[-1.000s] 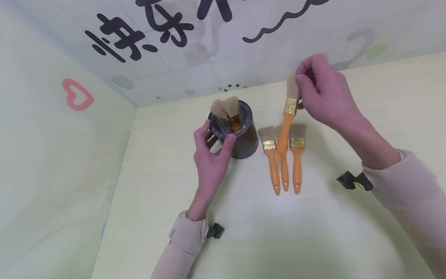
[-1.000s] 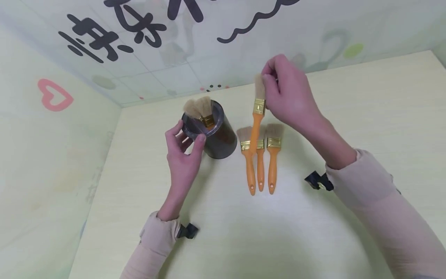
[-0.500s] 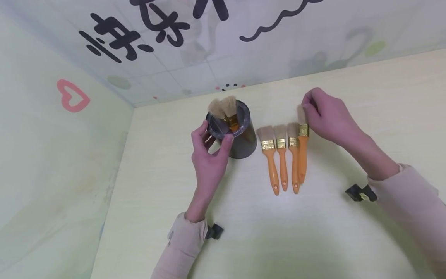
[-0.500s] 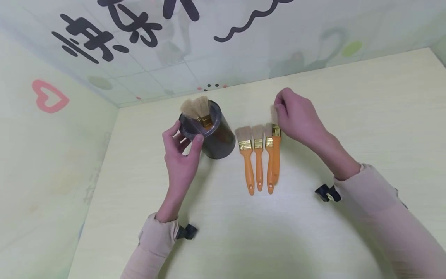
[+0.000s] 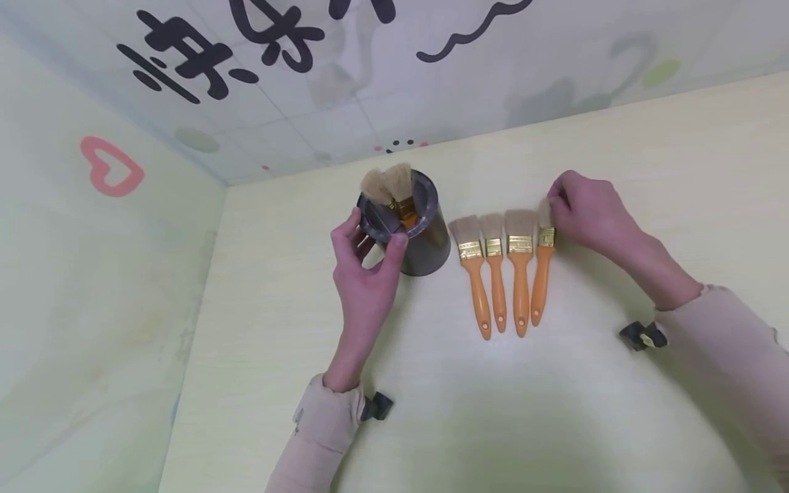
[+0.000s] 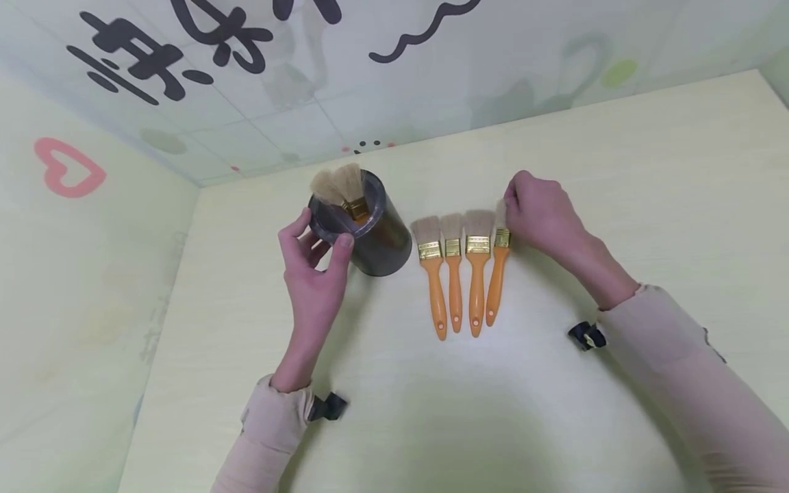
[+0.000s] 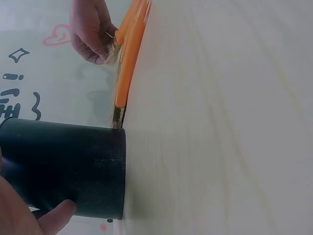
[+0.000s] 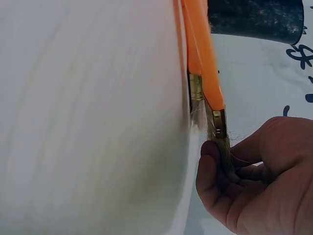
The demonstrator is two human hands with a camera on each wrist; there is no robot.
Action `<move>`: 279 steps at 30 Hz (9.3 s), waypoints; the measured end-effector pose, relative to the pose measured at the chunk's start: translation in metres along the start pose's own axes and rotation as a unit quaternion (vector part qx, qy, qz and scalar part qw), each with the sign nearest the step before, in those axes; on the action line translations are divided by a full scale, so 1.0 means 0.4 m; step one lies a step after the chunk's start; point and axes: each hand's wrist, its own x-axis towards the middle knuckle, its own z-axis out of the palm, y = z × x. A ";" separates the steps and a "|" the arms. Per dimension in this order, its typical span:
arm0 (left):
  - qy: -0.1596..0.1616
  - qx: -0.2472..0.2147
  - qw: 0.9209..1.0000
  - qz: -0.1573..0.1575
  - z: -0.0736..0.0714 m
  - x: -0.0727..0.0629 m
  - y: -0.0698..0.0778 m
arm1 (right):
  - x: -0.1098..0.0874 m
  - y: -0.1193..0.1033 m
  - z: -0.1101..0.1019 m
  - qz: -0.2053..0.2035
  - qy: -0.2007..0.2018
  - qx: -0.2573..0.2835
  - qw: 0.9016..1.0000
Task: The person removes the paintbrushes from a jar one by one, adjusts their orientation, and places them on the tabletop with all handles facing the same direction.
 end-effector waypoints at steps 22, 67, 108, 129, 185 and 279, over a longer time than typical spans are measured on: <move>0.002 -0.004 1.000 -0.009 -0.011 0.006 0.001 | 0.036 -0.008 0.010 0.018 -0.042 -0.066 0.997; 0.001 0.014 1.000 0.022 -0.008 0.004 0.007 | 0.141 -0.356 0.050 -0.281 0.065 0.119 0.950; -0.006 0.003 1.000 -0.002 -0.010 0.003 0.005 | 0.111 -0.386 -0.046 -0.137 0.182 0.370 0.901; -0.003 0.019 0.999 0.043 -0.010 0.009 -0.004 | 0.103 -0.303 -0.127 -0.189 0.281 0.518 0.786; -0.005 0.038 0.999 0.038 -0.001 0.004 -0.009 | -0.026 0.114 -0.053 0.031 -0.016 -0.074 0.997; -0.024 0.004 0.999 0.026 -0.004 0.007 -0.004 | 0.164 -0.433 0.034 -0.257 -0.063 0.044 0.963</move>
